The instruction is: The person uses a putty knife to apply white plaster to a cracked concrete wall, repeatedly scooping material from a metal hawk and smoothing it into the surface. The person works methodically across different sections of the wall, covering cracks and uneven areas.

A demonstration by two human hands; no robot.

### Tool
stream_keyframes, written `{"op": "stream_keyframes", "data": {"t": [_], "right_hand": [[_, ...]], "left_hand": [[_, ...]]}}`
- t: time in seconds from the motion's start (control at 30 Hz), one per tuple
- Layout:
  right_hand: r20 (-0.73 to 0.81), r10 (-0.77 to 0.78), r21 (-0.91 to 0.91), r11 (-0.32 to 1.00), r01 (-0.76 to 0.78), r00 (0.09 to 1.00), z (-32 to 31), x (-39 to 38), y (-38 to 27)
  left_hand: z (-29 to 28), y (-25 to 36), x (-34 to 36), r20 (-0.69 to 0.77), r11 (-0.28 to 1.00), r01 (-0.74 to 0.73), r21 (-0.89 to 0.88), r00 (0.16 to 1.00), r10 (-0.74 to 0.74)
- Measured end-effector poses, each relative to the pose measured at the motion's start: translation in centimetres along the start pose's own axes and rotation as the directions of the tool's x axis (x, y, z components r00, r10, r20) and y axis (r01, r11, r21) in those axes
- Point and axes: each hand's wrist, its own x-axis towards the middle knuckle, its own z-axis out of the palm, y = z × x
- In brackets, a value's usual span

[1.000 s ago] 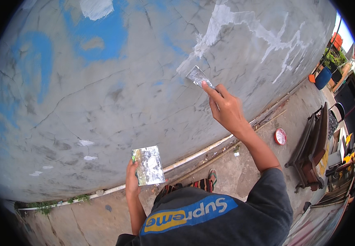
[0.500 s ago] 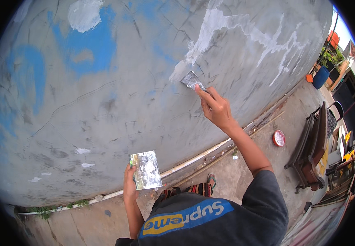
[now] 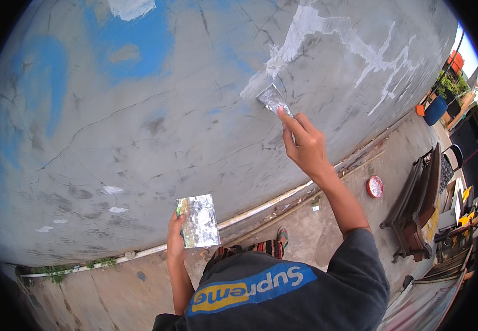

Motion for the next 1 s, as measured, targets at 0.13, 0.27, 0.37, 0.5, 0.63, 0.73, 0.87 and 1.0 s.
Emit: {"op": "stream_keyframes", "data": {"t": [0.13, 0.27, 0.37, 0.5, 0.63, 0.73, 0.87, 1.0], "right_hand": [[-0.063, -0.067, 0.064, 0.995, 0.071, 0.996, 0.2, 0.6, -2.1], [-0.108, -0.099, 0.089, 0.990, 0.109, 0.989, 4.2, 0.5, -1.9], [-0.109, -0.096, 0.074, 0.992, 0.104, 0.989, 5.9, -1.1, -0.4], [-0.012, -0.042, 0.095, 0.995, 0.043, 0.999, 2.9, -3.1, -0.7], [-0.047, -0.037, 0.109, 0.993, 0.042, 0.998, 0.5, -1.4, -3.0], [-0.099, -0.059, 0.090, 0.994, 0.068, 0.993, 1.8, 0.7, -3.7], [-0.073, -0.012, 0.105, 0.994, 0.020, 0.997, 3.8, -1.6, -1.9], [-0.053, 0.006, 0.121, 0.993, 0.001, 0.999, 2.7, -2.7, -2.3]], "left_hand": [[-0.1, -0.2, 0.2, 0.018, 1.000, -0.012, 0.004, 1.000, 0.012], [-0.3, 0.0, 0.1, -0.001, 1.000, 0.009, 0.025, 1.000, -0.009], [-0.2, 0.0, 0.3, -0.001, 1.000, 0.013, 0.009, 1.000, -0.013], [0.0, 0.0, -0.1, -0.017, 1.000, 0.011, -0.009, 1.000, -0.011], [-0.1, 0.3, 0.0, 0.008, 1.000, -0.003, -0.012, 1.000, 0.003], [0.2, 0.5, -0.3, 0.003, 1.000, -0.011, -0.009, 1.000, 0.011], [0.1, 0.2, 0.1, 0.033, 1.000, -0.009, -0.026, 0.999, 0.010], [0.1, -0.1, 0.0, 0.041, 0.997, 0.026, -0.074, 0.999, -0.023]]}}
